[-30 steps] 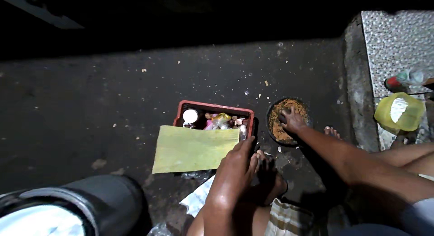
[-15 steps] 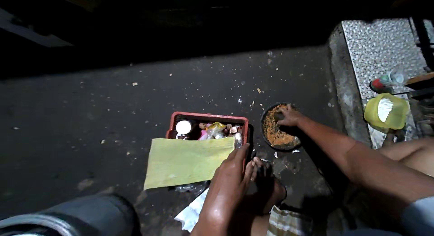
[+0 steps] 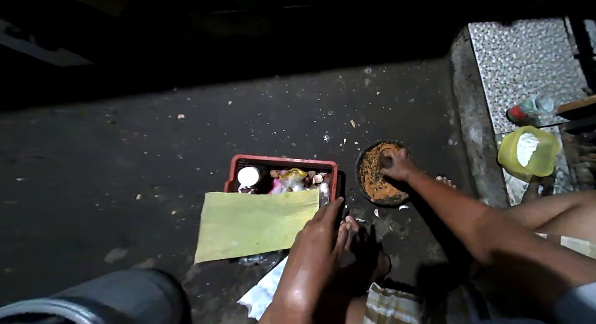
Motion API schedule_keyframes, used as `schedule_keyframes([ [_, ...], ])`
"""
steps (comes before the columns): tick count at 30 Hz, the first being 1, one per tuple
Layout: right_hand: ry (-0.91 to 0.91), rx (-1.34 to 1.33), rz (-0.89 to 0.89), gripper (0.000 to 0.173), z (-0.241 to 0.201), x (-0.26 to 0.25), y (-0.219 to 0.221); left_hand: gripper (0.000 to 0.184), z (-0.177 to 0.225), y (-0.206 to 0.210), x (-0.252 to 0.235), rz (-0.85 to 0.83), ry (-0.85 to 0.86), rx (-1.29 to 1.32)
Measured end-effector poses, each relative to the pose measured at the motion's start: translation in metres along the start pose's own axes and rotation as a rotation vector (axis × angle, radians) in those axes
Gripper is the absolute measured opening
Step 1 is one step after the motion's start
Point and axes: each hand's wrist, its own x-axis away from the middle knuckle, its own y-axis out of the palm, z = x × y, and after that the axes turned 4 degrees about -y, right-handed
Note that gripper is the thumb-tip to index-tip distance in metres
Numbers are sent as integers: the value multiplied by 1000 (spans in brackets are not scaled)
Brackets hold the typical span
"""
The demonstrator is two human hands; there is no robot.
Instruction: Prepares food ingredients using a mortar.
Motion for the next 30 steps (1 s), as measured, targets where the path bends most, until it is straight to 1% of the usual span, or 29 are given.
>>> schedule_keyframes([
  [1,-16,23,-51,74,3,8,10,48,1,0,0,-2,-6,-6],
  [3,-114,212,-102,70,10,30,38,49,2,1,0,-18,-28,-12],
  [4,-148,290,-107,67,12,35,44,49,3,1,-1,-23,-33,-4],
  [6,-174,326,-95,61,8,28,41,48,0,1,-2,-32,-36,-13],
  [8,-134,282,-14,64,9,12,26,48,2,3,-3,-50,-31,-12],
  [10,-63,167,36,70,-5,-4,5,48,4,-1,-5,-32,-14,-16],
  [12,18,13,-16,74,-13,3,5,48,5,1,-2,-27,-8,-9],
  [13,14,-1,-70,74,-13,11,14,48,4,3,-1,-26,-4,-10],
  [14,-37,58,-115,72,-13,22,24,48,4,3,-2,-22,-1,-13],
  [15,-103,176,-150,69,-10,31,35,48,4,3,-3,-25,-3,-16],
  [16,-150,279,-160,67,-7,36,43,47,4,2,-3,-31,-10,-20],
  [17,-175,325,-144,65,-2,36,45,47,3,2,-3,-29,-18,-25],
  [18,-182,321,-113,64,1,30,42,47,3,0,-3,-33,-29,-31],
  [20,-170,222,-57,70,3,8,19,48,3,-1,-5,-32,-35,-40],
  [22,-95,22,-126,71,0,-3,-12,48,3,1,-3,-37,-12,-27],
  [23,-71,-37,-158,70,1,0,-20,49,3,1,-2,-52,-8,-16],
  [25,-132,44,-153,65,5,15,-16,48,2,-1,0,-43,-12,-6],
  [28,-286,331,-169,57,28,47,29,48,-1,1,4,-17,-21,-11],
  [30,-281,395,-135,55,32,45,41,48,-3,0,3,-10,-17,-10],
])
